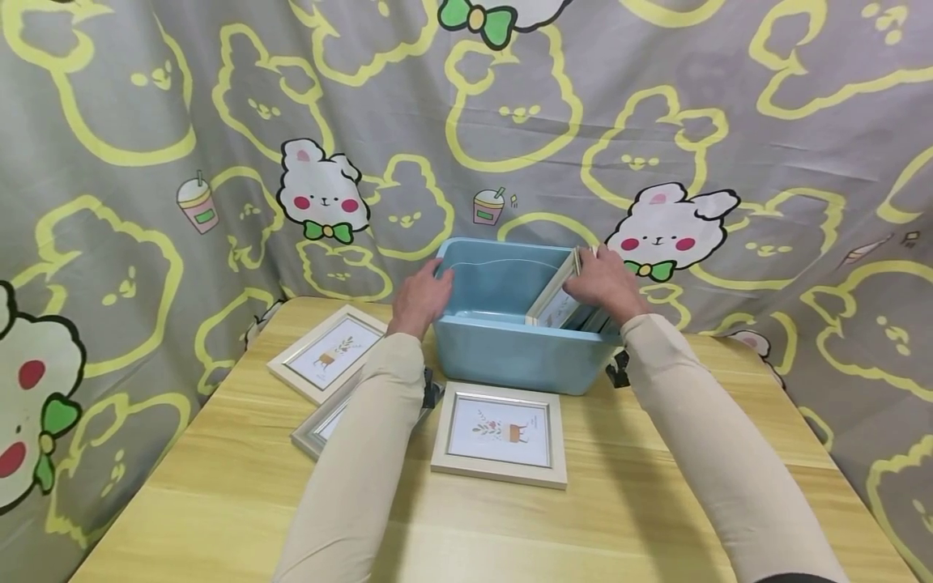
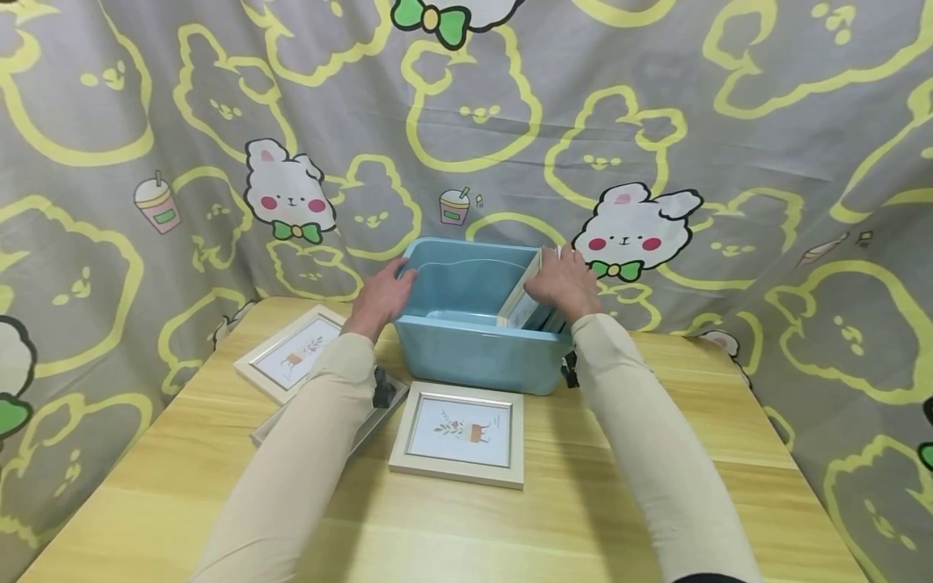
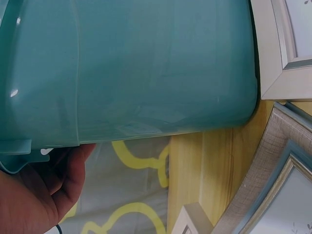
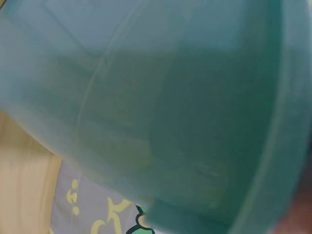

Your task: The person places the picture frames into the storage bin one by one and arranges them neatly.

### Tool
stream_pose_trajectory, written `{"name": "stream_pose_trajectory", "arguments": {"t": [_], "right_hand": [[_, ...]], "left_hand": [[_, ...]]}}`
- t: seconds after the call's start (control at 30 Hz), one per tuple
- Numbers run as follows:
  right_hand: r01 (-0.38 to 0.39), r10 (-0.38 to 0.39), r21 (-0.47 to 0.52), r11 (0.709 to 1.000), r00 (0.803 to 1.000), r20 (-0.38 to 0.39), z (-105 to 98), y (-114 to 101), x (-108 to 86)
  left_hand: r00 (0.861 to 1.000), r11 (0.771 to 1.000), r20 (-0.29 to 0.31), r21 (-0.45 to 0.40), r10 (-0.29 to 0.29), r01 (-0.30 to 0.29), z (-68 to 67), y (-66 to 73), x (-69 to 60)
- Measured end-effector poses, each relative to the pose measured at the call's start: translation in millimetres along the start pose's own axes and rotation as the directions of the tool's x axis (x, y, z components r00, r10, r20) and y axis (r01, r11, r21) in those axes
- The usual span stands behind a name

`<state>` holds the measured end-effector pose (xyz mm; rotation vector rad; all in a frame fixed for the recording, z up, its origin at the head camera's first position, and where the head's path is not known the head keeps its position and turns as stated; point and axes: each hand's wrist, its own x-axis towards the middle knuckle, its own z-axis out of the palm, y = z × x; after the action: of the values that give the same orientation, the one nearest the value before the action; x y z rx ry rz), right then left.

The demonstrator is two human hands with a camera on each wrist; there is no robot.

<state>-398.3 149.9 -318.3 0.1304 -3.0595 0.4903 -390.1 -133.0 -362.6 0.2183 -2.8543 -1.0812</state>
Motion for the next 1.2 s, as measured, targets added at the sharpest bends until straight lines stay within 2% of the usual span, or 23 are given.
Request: {"name": "stream_pose_trajectory", "arguments": {"t": [0.17,0.33,0.6,0.93,1.2], "right_hand": [[-0.012,0.009,0.112,0.994,1.000,0.023,-7,3,-7.0],[-0.029,0.032,0.195,0.980,0.999,-0.011,-13,8,-12.5],[0.027,-0.017,0.150,0.988,0.998,-0.062,-13,13,-22.9],[0.034,-0.010,0.127,0.991,0.982,-0.188,-5,9,-48.7],[0.082,-0.084,-0.017,0.996,0.982,-0.169,-2,8,-65.5]], "left_hand": [[1.000,1.000,0.000,-0.009,0.001,-0.001,-0.5,1.0,-1.3],[1.000,1.000,0.010,-0.016,0.001,-0.001,-0.5,0.6,-1.8],[1.000,1.000,0.010,-0.023,-0.003,0.003,0.9,-2.2,-0.4],[1.000,1.000,0.025,-0.025,-0.006,0.007,-1.6,-0.9,-2.4],[1.000,1.000,0.026,-0.013,0.004,-0.003,-1.7,2.0,-3.0]]}}
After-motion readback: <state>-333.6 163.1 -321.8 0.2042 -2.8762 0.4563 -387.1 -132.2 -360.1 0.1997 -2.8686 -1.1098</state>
